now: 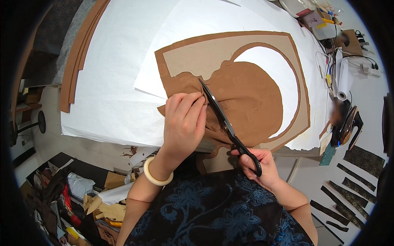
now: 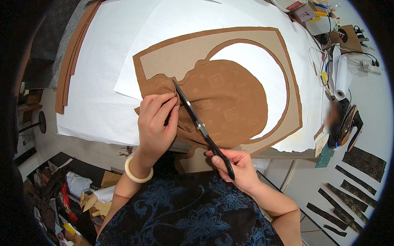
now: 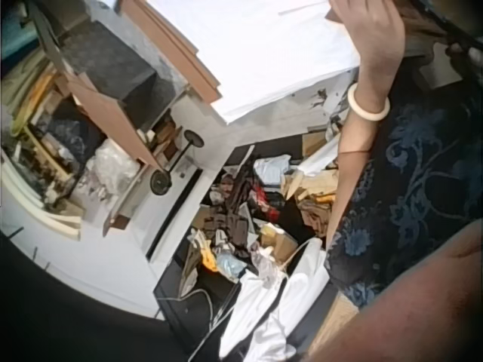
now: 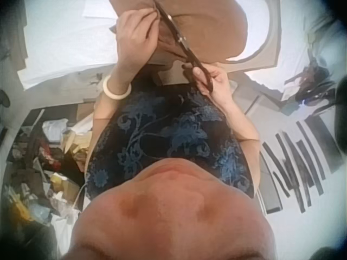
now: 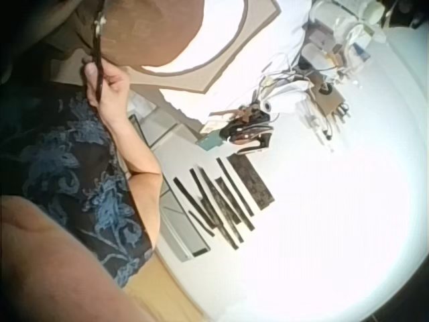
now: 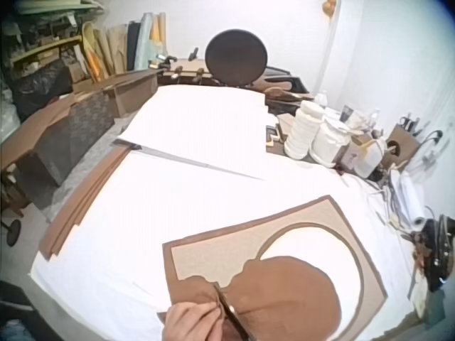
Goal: The person uses scissors to cut a brown patterned material along a pre-drawn outline on a white surface. After cutting the shape, the person applies a white adhesive to the edges of the material using a brush.
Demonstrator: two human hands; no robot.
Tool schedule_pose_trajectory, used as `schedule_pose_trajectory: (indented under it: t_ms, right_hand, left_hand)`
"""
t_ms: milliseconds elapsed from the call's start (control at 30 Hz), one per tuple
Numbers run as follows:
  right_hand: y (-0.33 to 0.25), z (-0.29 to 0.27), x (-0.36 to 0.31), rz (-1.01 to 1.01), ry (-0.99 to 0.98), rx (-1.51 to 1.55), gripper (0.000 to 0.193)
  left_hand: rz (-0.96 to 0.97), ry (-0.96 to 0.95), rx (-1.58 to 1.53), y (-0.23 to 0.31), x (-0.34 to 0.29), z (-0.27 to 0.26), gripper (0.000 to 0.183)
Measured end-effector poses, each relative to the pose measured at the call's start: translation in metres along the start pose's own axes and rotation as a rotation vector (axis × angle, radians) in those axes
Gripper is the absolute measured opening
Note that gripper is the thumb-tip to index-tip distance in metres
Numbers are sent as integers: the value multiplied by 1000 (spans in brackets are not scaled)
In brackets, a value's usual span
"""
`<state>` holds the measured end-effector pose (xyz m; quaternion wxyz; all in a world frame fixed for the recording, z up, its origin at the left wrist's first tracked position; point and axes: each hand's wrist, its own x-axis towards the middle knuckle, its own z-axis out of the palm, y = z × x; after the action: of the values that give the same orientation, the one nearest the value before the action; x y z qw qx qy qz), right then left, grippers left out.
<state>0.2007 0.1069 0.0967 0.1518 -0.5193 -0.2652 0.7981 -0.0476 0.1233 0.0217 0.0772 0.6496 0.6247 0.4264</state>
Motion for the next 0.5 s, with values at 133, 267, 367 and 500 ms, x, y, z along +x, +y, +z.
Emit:
schedule_pose_trajectory:
  t_ms: [133, 267, 367, 500]
  right_hand:
    - [-4, -7, 2, 22, 20, -32, 36]
    - [-33, -23, 6, 31, -18, -121, 35]
    - [-55, -36, 14, 39, -49, -214, 35]
    - [-84, -47, 20, 72, -19, -369, 31]
  left_hand:
    - [-3, 2, -1, 0, 0, 0, 22]
    - [-6, 14, -5, -1, -1, 1, 21]
    - [-13, 21, -6, 0, -1, 1, 21]
    - [-7, 29, 10, -1, -5, 4, 21]
